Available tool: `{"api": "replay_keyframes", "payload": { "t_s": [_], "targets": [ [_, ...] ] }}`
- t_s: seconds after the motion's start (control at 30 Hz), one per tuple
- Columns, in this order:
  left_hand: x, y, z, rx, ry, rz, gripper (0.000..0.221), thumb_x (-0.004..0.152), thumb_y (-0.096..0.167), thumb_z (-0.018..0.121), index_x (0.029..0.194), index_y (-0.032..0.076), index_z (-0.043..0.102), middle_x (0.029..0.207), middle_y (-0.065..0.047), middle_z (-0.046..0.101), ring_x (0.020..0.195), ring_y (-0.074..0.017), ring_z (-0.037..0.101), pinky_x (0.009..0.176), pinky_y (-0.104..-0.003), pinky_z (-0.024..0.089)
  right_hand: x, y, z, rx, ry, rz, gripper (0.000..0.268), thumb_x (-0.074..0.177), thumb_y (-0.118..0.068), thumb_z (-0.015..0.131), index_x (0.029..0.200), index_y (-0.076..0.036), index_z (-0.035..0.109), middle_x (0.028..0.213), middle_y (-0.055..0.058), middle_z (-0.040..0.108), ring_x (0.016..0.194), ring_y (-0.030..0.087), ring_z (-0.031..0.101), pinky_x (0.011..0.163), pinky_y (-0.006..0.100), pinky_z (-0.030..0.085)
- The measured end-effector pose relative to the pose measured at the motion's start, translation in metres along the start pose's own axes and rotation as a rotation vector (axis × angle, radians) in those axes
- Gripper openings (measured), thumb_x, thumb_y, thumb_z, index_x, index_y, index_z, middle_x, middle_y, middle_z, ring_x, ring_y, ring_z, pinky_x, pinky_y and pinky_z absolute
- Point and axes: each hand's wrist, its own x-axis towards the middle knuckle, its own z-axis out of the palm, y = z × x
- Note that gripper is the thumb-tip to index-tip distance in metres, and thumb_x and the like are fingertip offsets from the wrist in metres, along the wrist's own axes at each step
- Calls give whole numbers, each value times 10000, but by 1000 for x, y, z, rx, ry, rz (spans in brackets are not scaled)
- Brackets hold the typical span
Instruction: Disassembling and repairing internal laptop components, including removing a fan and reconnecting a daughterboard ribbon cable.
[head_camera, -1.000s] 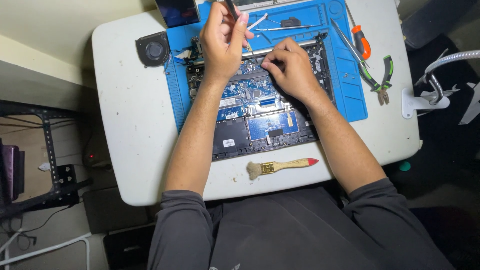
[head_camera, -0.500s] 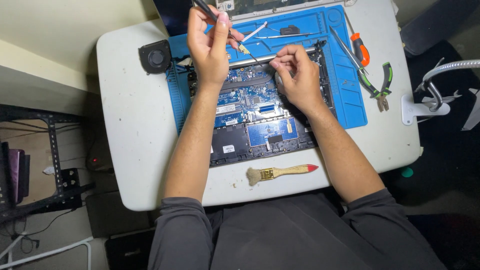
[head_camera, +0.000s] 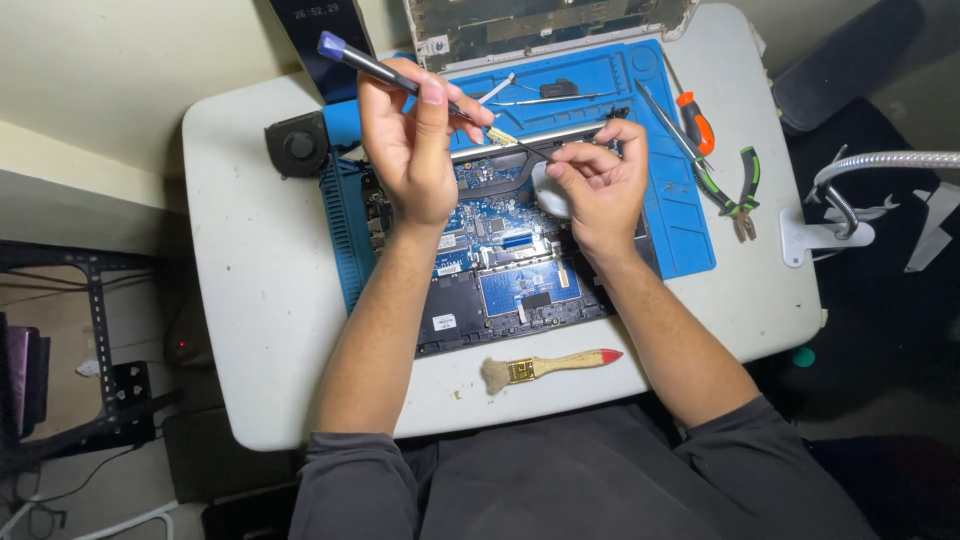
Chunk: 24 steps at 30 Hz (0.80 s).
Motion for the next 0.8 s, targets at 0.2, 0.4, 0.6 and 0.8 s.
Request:
{"api": "replay_keyframes", "payload": {
  "t_s": [0.2,0.4,0.6,0.8],
  "targets": [
    [-1,-1,-1,30,-31,-5,105,1067,180,515,1061,90,462,781,-113,577,676,-250,692,551,-285,538,-1,-2,-1,12,-17,0,532,917,117,764,1150,-147,366,977,156,736,890,195,721,886,293,591],
    [-2,-4,-1,8,-24,-25,105,1055,173,540,1057,97,467,787,-119,585,680,-260,698,558,-291,547,0,0,-1,7,5,15,523,927,102,764,1135,-162,364,983,148,734,892,183,722,880,284,591],
    [-1,0,-6,-14,-206,-42,89,1091,166,526,1121,89,490,955,-108,590,783,-276,725,659,-296,589,0,-1,-2,45,38,98,506,923,10,810,1132,-171,386,994,142,757,828,166,720,758,271,585],
    [1,2,-5,-21,-237,-13,86,1087,153,523,1107,77,488,949,-111,581,781,-282,723,652,-302,590,2,14,-9,351,47,277,475,911,35,800,1124,-153,419,967,141,767,745,156,716,628,234,573]
  ]
}}
